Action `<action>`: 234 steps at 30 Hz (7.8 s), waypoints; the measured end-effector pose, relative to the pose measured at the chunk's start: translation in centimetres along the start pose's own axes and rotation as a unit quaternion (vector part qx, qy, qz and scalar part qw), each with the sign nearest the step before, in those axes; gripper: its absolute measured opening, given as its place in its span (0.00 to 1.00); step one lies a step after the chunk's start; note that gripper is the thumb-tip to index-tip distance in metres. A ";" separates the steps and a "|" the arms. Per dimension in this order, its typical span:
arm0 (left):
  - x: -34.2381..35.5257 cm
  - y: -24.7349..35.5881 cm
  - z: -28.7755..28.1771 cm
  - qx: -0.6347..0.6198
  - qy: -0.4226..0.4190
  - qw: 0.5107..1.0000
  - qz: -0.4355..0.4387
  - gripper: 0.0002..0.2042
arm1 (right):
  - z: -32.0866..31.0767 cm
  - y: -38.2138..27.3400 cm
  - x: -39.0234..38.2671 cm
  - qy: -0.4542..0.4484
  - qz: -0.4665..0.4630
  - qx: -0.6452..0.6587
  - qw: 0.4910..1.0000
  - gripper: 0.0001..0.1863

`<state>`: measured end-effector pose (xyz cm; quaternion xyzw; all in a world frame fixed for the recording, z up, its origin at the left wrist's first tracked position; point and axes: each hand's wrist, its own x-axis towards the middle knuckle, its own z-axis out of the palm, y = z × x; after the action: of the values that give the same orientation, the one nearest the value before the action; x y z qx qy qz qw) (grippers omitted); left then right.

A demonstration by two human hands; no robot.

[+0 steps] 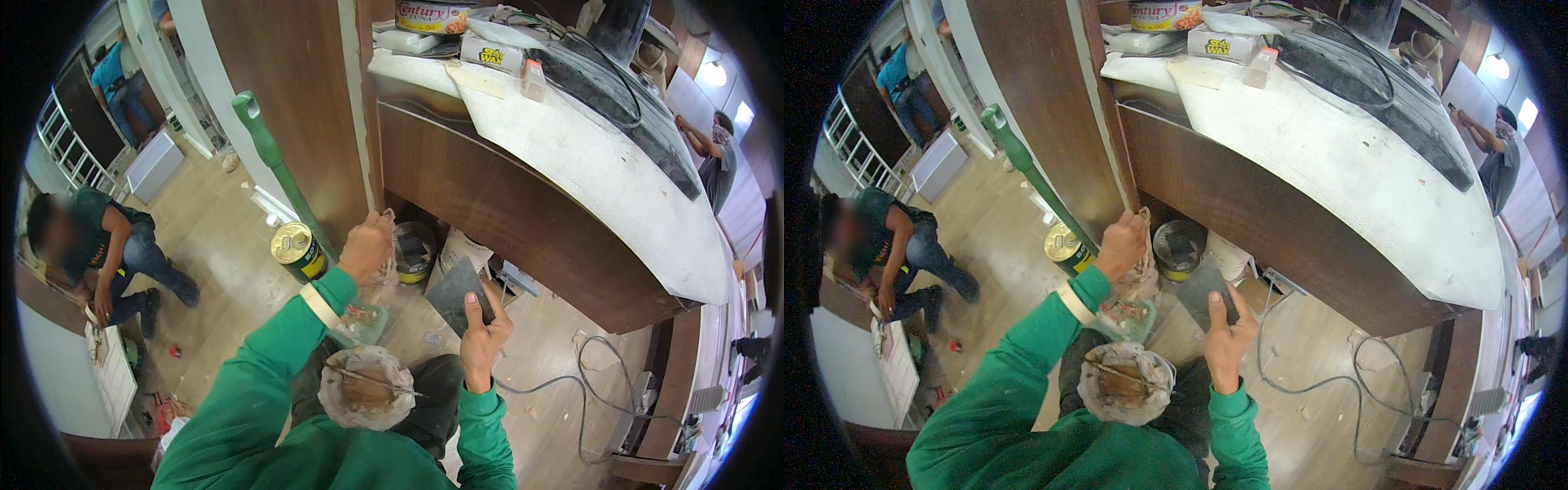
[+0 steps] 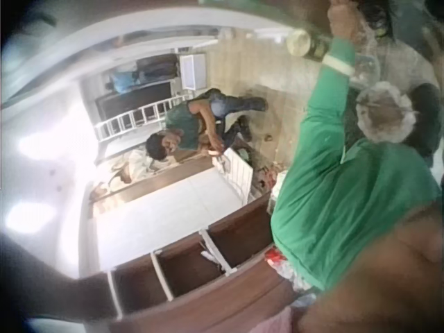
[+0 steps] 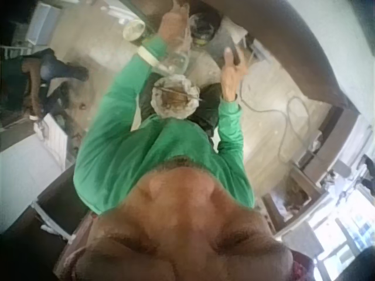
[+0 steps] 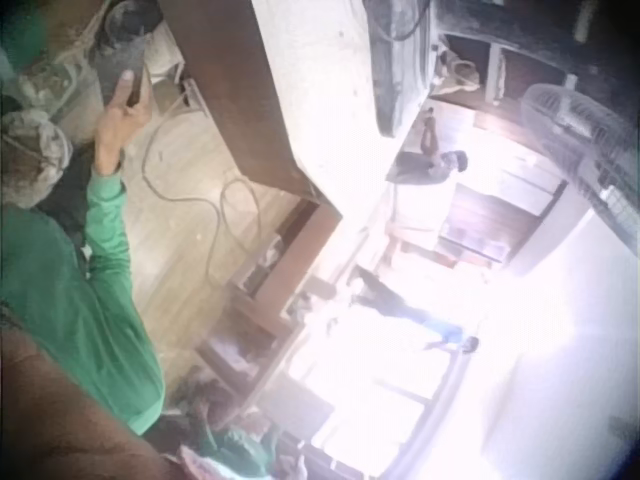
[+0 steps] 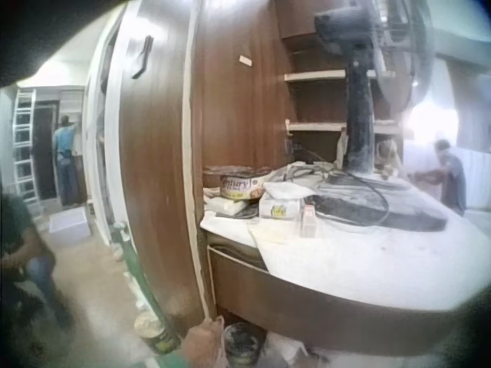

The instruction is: The person sits on the floor and applies wood filler to the edge of a wooden cabinet using a putty knife, then sands the area with sandpaper. They wipe the surface with a cloth and apply a finish with a brush, repeating the process along the cabinet edge.

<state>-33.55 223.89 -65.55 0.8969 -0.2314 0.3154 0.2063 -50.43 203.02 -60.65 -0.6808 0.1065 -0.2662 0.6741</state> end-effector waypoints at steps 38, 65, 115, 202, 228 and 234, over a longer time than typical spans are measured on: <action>-11.3 -0.6 -16.4 -0.130 0.107 0.975 -0.142 0.07 | 18.1 0.0 6.5 0.062 -0.390 -0.241 0.887 0.14; 3.7 2.2 -8.3 -0.178 0.169 0.969 0.006 0.11 | 5.1 3.9 1.7 -0.074 -0.204 -0.286 0.933 0.14; 6.3 8.2 -1.0 -0.069 0.265 0.962 0.003 0.04 | -4.7 10.0 -5.1 -0.039 0.127 -0.106 0.985 0.18; -8.6 3.5 -22.1 0.021 0.137 0.985 -0.105 0.05 | 17.7 -8.2 9.8 -0.177 0.217 0.559 0.780 0.16; 6.3 1.2 -4.3 0.109 0.121 0.981 0.107 0.08 | -5.0 5.7 0.5 0.020 0.231 0.240 0.943 0.16; -1.3 0.0 -1.3 0.028 -0.035 0.999 0.016 0.09 | -7.9 6.7 -1.9 0.066 0.243 0.246 0.936 0.15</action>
<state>-35.06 224.87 -65.50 0.9088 -0.2441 0.2940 0.1677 -54.60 196.75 -68.00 -0.4276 0.2442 -0.1561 0.8563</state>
